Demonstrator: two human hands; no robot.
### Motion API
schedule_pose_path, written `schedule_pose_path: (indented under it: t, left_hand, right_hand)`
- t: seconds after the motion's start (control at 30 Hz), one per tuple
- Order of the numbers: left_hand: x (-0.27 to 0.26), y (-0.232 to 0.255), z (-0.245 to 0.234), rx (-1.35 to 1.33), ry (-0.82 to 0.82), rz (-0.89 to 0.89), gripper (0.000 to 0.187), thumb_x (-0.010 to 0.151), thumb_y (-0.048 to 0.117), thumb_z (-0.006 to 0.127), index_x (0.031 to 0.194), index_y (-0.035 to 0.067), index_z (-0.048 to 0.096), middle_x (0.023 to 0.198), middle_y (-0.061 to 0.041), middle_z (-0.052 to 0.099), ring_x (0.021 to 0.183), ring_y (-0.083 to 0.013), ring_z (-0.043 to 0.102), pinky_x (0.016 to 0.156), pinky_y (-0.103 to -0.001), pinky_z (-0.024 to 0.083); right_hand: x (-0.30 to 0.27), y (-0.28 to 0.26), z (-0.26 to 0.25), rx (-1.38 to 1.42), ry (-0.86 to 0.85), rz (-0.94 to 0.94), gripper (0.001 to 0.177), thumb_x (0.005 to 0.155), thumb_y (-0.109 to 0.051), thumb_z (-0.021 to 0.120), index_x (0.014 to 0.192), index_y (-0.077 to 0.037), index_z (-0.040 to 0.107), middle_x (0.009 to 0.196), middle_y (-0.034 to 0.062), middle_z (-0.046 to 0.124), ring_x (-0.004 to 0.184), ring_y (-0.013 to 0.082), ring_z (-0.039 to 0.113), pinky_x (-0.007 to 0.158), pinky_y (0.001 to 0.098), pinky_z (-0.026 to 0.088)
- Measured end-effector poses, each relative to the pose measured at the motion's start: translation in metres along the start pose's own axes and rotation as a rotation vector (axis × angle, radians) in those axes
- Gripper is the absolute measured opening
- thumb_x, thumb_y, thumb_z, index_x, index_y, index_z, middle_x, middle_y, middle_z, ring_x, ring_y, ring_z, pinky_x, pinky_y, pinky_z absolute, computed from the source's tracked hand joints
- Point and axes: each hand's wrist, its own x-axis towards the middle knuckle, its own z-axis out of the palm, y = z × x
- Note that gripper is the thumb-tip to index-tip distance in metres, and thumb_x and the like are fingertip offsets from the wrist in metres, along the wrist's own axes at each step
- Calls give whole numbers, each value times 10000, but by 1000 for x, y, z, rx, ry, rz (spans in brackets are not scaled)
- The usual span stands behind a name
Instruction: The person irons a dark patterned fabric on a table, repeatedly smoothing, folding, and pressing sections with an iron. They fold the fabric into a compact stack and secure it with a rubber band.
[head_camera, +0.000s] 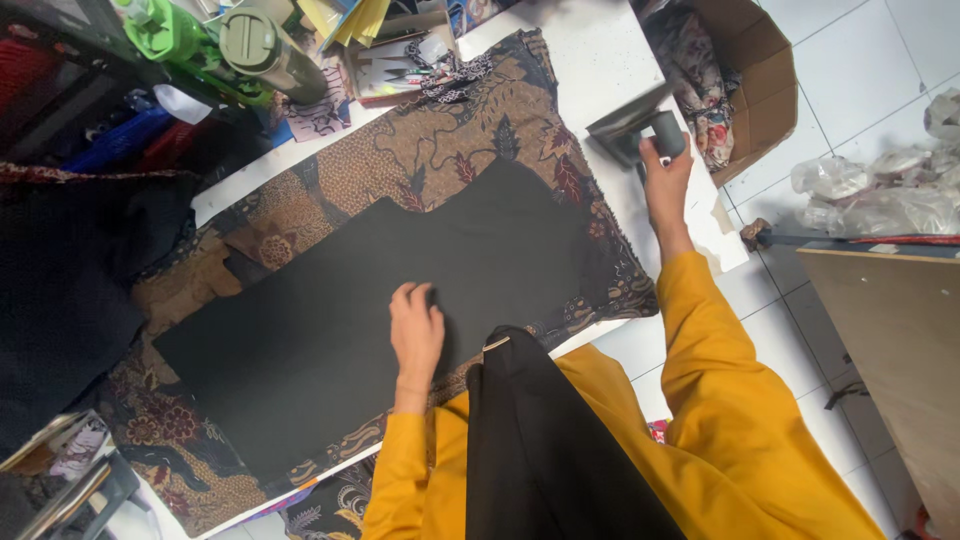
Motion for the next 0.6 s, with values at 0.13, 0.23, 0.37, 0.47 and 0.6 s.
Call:
schedule_pose_path:
  t: [0.13,0.23,0.37,0.47,0.6]
  left_hand:
    - [-62,-52,-37,162,-36,-280,651,756,195,814,1345,70,567,1389,-201,475,1255,-415,481,992,-486,478]
    - [-88,-79,-43,217,-71,-423,831,685,236,876,1412,80,506,1435,-219,407,1272,-425,440,1008,-501,464]
    - [-98,-99,-35,198,-91,-526,928,652,240,906,1447,103,447,1448,-209,366,1299,-424,418,1015,-496,471]
    - [-105,-103,-33,158,-115,-587,948,648,220,912,1455,123,426,1467,-199,349,1312,-420,405,1016,-493,473]
    - [-95,-103,-30,152,-128,-608,950,643,210,914,1450,133,419,1475,-188,339,1328,-408,387,1007,-498,476]
  right_hand:
    - [-13,-49,32,-815,-138,-477,380,967,-384,788,1062,-39,661,937,219,647,871,407,616,782,509,476]
    - [-43,-71,83,-1058,-337,-523,470,835,-485,811,959,-44,708,817,197,677,770,381,665,664,508,506]
    - [-58,-77,134,-1080,-420,-602,420,836,-481,805,936,-83,715,799,161,706,786,350,700,649,480,543]
    - [-63,-67,147,-1104,-454,-591,405,824,-460,803,961,-88,721,788,141,724,772,333,710,641,467,550]
    - [-53,-62,149,-1112,-444,-602,436,837,-487,802,935,-71,715,758,142,721,767,339,714,639,468,550]
